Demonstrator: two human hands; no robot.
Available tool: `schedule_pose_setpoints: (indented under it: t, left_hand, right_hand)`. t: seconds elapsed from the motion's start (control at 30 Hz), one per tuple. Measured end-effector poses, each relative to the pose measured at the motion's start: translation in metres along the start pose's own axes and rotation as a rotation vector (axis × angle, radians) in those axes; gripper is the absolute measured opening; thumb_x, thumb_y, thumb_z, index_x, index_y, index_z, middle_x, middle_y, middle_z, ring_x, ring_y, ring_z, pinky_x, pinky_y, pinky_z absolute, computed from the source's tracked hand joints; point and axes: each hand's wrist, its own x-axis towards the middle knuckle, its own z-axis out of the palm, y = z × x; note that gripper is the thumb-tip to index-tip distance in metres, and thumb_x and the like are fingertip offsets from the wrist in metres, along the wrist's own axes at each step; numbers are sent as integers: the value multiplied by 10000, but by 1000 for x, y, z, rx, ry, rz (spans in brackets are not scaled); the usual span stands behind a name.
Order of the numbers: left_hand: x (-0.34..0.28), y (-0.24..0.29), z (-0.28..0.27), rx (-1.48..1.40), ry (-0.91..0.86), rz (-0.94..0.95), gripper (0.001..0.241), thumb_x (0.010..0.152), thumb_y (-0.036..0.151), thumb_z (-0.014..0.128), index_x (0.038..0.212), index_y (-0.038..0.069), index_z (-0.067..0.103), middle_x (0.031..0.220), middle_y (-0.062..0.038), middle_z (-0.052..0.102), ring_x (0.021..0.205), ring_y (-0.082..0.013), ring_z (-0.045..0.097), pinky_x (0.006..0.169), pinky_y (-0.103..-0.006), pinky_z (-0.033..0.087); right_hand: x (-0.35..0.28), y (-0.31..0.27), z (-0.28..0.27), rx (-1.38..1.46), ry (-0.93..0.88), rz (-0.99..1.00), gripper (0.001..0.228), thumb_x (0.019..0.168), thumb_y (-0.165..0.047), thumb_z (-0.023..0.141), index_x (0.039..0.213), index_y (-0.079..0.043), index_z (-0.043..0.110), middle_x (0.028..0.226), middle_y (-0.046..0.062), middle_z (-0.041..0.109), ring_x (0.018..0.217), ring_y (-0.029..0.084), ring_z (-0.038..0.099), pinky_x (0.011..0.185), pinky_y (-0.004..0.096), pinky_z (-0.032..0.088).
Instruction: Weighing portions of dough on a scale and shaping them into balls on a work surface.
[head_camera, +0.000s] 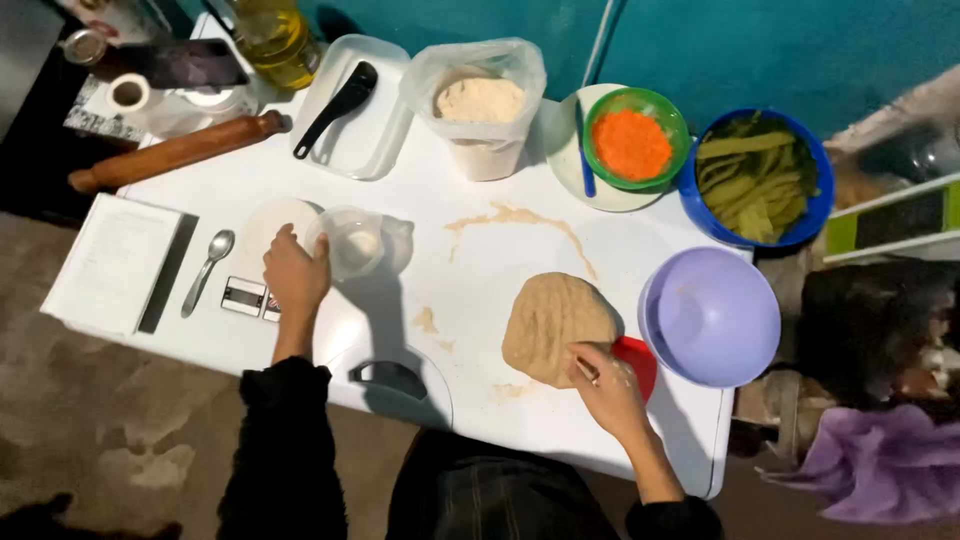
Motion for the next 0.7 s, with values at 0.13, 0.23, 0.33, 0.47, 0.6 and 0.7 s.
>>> schedule_pose_setpoints:
  t: [0.13,0.23,0.33,0.47,0.6,0.7]
  left_hand:
    - [34,-24,28,-34,-493,-175,630,947,496,678,1385,52,587,1196,-191,709,1147,-389,645,973,-492,480]
    - [42,-49,46,44,-541,-164,424,962,381,658,1343,201,703,1078,-163,763,1031,-380,696,909,-482,519]
    - [44,-57,42,10,-584,-107,324,925,263,657,1219,233,788,1023,-110,786,955,-323,738,888,-431,550]
    - [39,-8,1,-86,-562,-53,311,920,230,672,1204,170,784,945,-135,778,879,-305,743,889,-405,547]
    - [22,43,-35,-6,-456,241,297,965,185,679,1218,67,780,918,-171,747,820,-345,709,796,-440,555]
    - [-4,126,-81,-122,-562,276,298,955,170,660,1218,91,774,890,-142,749,767,-318,709,748,-440,547]
  right_hand:
    - [-25,22,12,233,240,-109,364,902,-252,712,1207,-55,687,1071,108,788,968,213,774,813,334,593]
    - [-35,37,7,239,350,173,353,878,-215,720,1196,-62,716,992,92,795,858,183,771,759,321,581]
    - [-41,69,10,298,488,189,269,912,-201,725,1126,-40,742,958,94,809,872,167,754,773,315,558]
    - [-55,66,5,326,497,211,251,913,-212,740,1105,-51,744,918,101,793,819,162,739,754,308,569]
    - [-65,34,12,351,424,146,229,919,-216,743,1073,-47,753,897,90,786,796,162,738,738,302,574]
    - [-73,12,18,366,340,69,236,965,-216,716,1142,-60,727,919,91,787,834,150,762,767,295,590]
